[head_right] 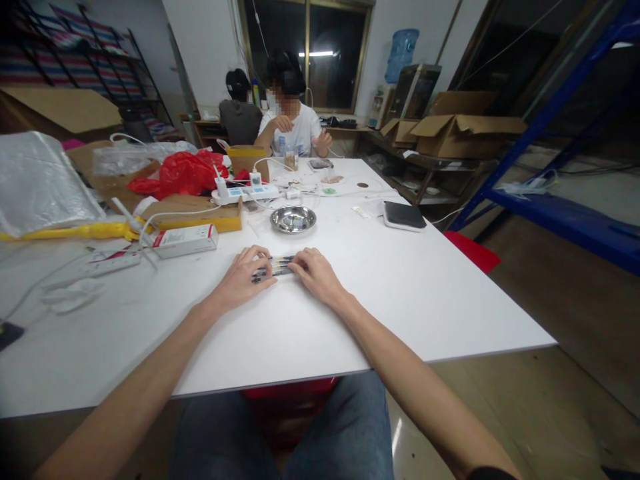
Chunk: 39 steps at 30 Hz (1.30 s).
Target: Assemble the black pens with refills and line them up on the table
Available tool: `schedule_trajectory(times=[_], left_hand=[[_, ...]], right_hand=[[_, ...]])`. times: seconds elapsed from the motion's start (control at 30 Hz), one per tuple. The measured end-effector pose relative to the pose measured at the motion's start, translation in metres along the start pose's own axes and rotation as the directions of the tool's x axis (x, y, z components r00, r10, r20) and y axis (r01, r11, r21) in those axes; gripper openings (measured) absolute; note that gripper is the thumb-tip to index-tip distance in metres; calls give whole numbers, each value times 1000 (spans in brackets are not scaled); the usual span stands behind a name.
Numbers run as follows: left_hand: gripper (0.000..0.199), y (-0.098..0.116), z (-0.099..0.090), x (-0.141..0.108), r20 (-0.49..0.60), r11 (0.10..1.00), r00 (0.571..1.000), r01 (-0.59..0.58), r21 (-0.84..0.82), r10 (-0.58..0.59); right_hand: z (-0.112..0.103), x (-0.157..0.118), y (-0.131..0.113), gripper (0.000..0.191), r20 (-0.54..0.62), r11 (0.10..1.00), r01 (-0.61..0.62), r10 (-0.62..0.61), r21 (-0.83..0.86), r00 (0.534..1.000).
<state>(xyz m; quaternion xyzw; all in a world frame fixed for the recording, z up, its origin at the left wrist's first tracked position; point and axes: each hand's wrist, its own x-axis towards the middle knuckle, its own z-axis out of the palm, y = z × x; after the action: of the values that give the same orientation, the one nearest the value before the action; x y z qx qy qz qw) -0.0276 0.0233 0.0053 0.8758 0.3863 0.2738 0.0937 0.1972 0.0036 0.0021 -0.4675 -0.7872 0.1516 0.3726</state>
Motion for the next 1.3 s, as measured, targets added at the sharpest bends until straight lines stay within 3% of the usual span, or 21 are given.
schedule_trajectory(times=[0.17, 0.33, 0.5, 0.57, 0.73, 0.93, 1.3], left_hand=[[47, -3, 3, -1, -8, 1000, 1000, 27, -10, -27], [62, -5, 9, -4, 19, 995, 995, 98, 18, -99], [67, -7, 14, -5, 50, 990, 989, 138, 20, -139], [66, -8, 14, -5, 60, 991, 989, 136, 22, -137], [60, -11, 11, -3, 46, 994, 993, 106, 16, -106], [25, -10, 7, 0, 46, 999, 998, 43, -1, -43], [26, -11, 9, -1, -3, 998, 998, 66, 25, -65]], right_hand=[[1, -1, 5, 14, -35, 998, 2, -5, -70, 999], [6, -6, 14, 62, 82, 990, -39, 51, -137, 995], [7, -9, 15, 80, 170, 991, -15, 39, -136, 985], [6, -9, 15, 78, 180, 991, 13, 12, -137, 984], [3, -5, 15, 50, 154, 987, 32, -8, -157, 988], [3, -5, 13, 36, 125, 986, 93, -76, -140, 989], [3, -1, 8, 34, 67, 990, 6, 3, -138, 998]])
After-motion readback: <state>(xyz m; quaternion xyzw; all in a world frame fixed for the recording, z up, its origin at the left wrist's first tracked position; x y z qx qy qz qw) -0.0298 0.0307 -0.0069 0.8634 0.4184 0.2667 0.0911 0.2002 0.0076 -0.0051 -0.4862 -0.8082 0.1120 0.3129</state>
